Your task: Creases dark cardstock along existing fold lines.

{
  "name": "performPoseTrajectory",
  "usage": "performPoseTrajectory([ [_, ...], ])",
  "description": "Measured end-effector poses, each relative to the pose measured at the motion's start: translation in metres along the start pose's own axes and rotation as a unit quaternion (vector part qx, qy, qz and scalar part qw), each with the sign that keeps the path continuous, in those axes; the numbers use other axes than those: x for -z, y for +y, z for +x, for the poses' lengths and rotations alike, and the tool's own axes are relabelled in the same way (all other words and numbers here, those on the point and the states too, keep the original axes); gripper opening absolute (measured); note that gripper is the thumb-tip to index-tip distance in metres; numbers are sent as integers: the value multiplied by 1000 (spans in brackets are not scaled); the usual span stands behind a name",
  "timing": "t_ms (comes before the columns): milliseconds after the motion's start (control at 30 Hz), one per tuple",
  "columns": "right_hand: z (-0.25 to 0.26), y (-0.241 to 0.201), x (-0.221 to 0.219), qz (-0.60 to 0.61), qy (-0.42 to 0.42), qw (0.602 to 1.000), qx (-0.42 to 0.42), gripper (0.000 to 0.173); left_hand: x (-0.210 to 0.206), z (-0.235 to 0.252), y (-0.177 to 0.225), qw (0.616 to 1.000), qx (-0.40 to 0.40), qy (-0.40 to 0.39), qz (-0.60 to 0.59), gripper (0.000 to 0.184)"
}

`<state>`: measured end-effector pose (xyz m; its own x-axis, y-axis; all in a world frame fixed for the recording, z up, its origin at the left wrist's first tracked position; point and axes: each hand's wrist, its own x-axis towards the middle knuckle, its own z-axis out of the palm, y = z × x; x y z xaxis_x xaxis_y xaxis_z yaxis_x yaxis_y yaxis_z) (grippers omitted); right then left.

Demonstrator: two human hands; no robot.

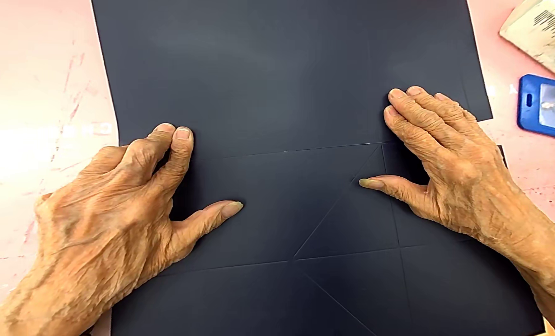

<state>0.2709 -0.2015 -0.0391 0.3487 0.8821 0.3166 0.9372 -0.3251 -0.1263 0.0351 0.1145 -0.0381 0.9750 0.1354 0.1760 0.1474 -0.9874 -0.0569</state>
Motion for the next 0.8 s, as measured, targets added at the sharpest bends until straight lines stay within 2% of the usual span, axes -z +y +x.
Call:
performPoseTrajectory([
  [167, 0, 1, 2, 27, -5, 1000, 11, 79, 13, 11, 14, 999, -2, -16, 29, 104],
  [433, -2, 1, 0, 13, 12, 1000, 23, 69, 21, 36, 30, 996, -49, -33, 60, 102],
  [667, 0, 4, -2, 22, 16, 999, 40, 69, 4, 37, 23, 995, -86, -31, -43, 98],
  [800, 2, 6, -3, 67, 29, 997, 30, 66, -2, 38, 18, 992, -114, -22, -57, 93],
])
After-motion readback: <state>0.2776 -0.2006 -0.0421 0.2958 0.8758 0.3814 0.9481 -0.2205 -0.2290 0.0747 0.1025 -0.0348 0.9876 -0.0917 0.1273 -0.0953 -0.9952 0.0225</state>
